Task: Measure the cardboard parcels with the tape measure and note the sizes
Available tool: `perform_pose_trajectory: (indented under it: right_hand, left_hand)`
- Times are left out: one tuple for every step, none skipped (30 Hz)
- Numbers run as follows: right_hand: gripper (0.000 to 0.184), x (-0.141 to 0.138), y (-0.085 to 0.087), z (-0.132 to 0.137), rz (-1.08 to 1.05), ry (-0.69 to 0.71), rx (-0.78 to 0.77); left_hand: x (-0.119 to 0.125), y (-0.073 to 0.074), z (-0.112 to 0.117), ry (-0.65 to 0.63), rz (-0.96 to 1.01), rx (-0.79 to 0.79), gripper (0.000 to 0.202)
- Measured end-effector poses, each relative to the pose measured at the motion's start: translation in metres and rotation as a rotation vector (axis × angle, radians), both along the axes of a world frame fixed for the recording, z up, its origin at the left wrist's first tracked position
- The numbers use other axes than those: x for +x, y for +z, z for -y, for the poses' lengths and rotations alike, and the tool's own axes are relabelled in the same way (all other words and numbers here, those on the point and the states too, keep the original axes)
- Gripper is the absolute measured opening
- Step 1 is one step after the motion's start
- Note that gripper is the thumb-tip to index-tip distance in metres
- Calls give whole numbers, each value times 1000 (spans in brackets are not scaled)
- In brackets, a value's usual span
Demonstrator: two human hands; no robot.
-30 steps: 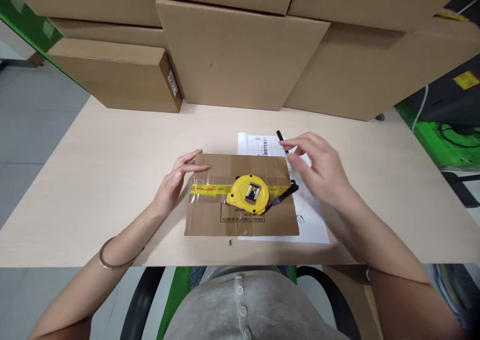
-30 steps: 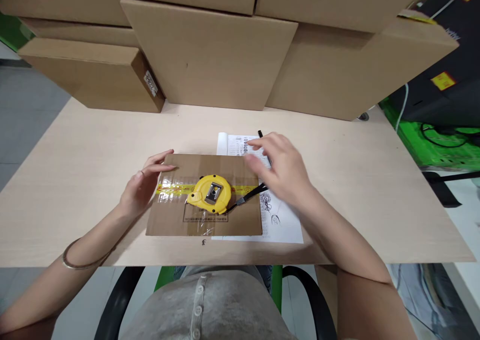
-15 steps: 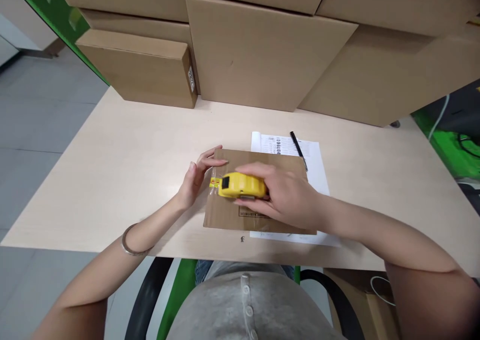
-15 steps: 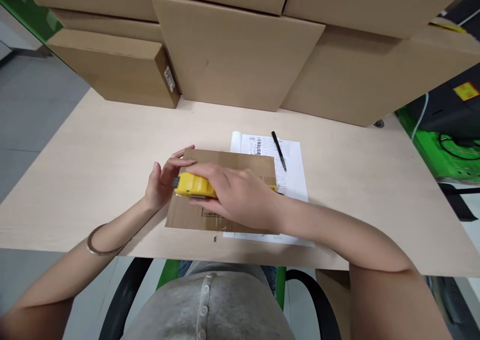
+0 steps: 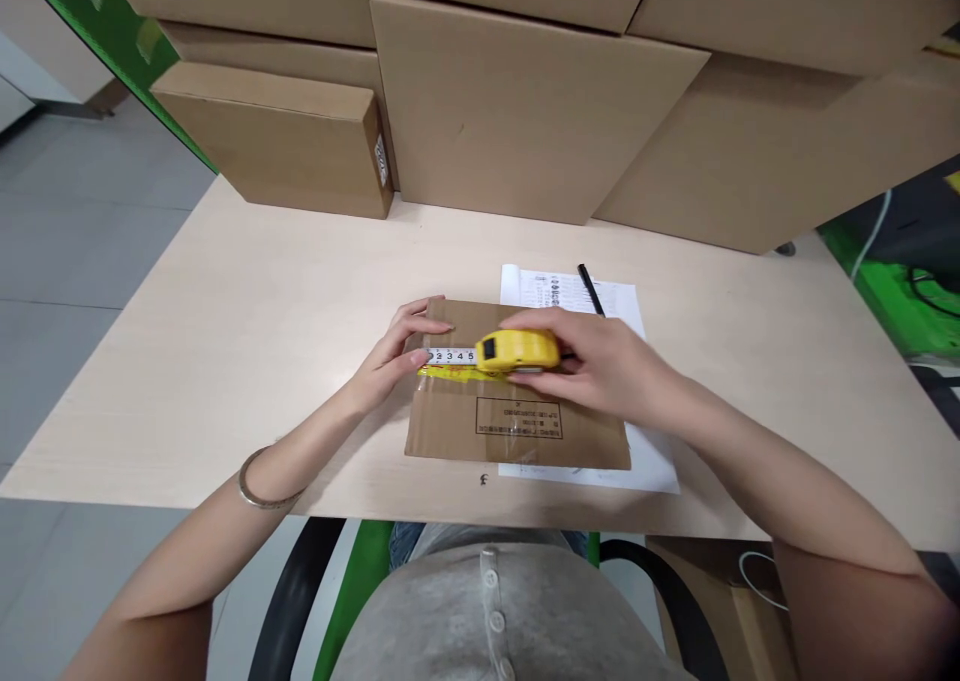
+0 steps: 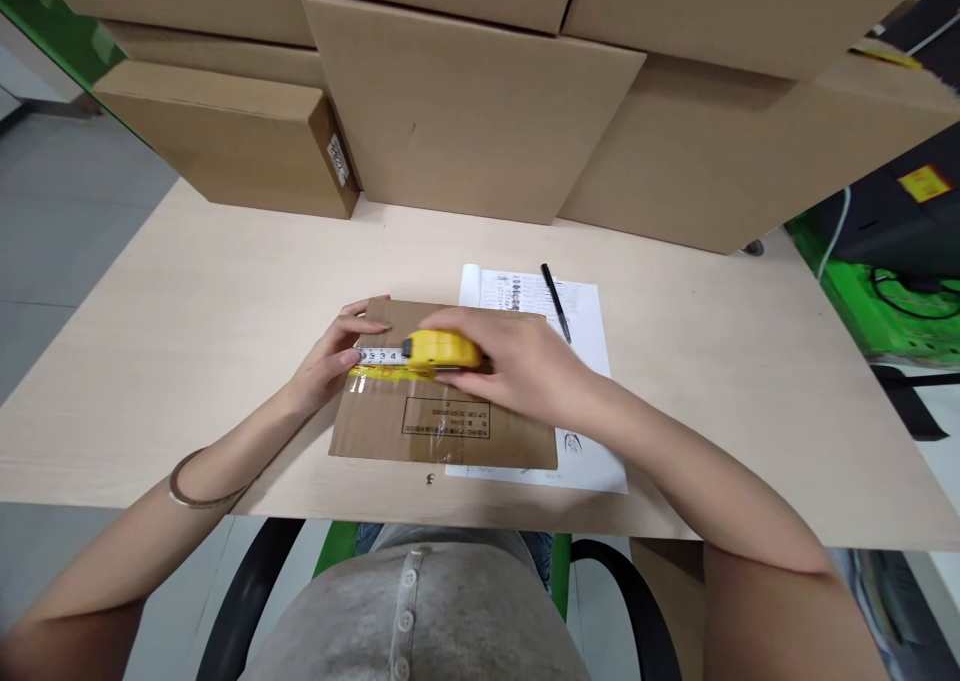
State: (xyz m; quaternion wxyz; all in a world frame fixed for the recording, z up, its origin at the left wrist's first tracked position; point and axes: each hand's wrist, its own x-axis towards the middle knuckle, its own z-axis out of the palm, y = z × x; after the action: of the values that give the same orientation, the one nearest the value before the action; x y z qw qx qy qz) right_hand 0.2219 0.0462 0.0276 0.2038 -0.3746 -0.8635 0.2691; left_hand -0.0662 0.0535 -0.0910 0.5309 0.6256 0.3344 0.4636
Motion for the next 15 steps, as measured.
perform_pose_trajectory:
  right_hand:
    - [41, 17, 1, 3, -5, -40, -24]
    - [42, 36, 2, 7, -6, -88, -48]
    - [43, 55, 2, 12, -12, -143, -61]
    - [44, 75, 1, 17, -7, -196, -71]
    - [43, 93, 0, 22, 1, -262, -66]
    - [42, 108, -2, 28, 0, -325, -63]
    - [40, 121, -5, 33, -4, -377, -60]
    - [39, 130, -8, 37, -12, -415, -60]
    - [38, 136, -11, 40, -25, -435, -65]
    - [38, 138, -13, 42, -36, -441, -73]
    - [37, 137, -15, 43, -42, -438, -78]
    - [36, 134, -16, 43, -42, -433, -80]
    - [36, 130, -17, 42, -40, -428, -79]
    - [35, 126, -16, 41, -37, -426, -75]
    - [35, 123, -15, 39, -33, -425, -70]
  left_hand:
    - [0, 1, 0, 0, 10, -12, 32]
    - [1, 1, 0, 2, 19, -28, 31]
    - [2, 1, 0, 4, 27, -43, 31]
    - [2, 1, 0, 9, 35, -56, 30]
    - [3, 1, 0, 15, 44, -68, 30]
    - [3, 0, 1, 24, 55, -78, 31]
    - [3, 0, 1, 34, 67, -84, 31]
    - [4, 0, 1, 44, 77, -91, 30]
    - [4, 0, 1, 56, 85, -97, 30]
    - [5, 1, 2, 73, 88, -104, 29]
    - [6, 2, 3, 89, 86, -112, 28]
    - [6, 3, 3, 103, 85, -120, 27]
    - [7, 4, 4, 111, 83, -128, 27]
    - [8, 5, 4, 116, 84, -132, 27]
    - [8, 6, 4, 116, 87, -132, 26]
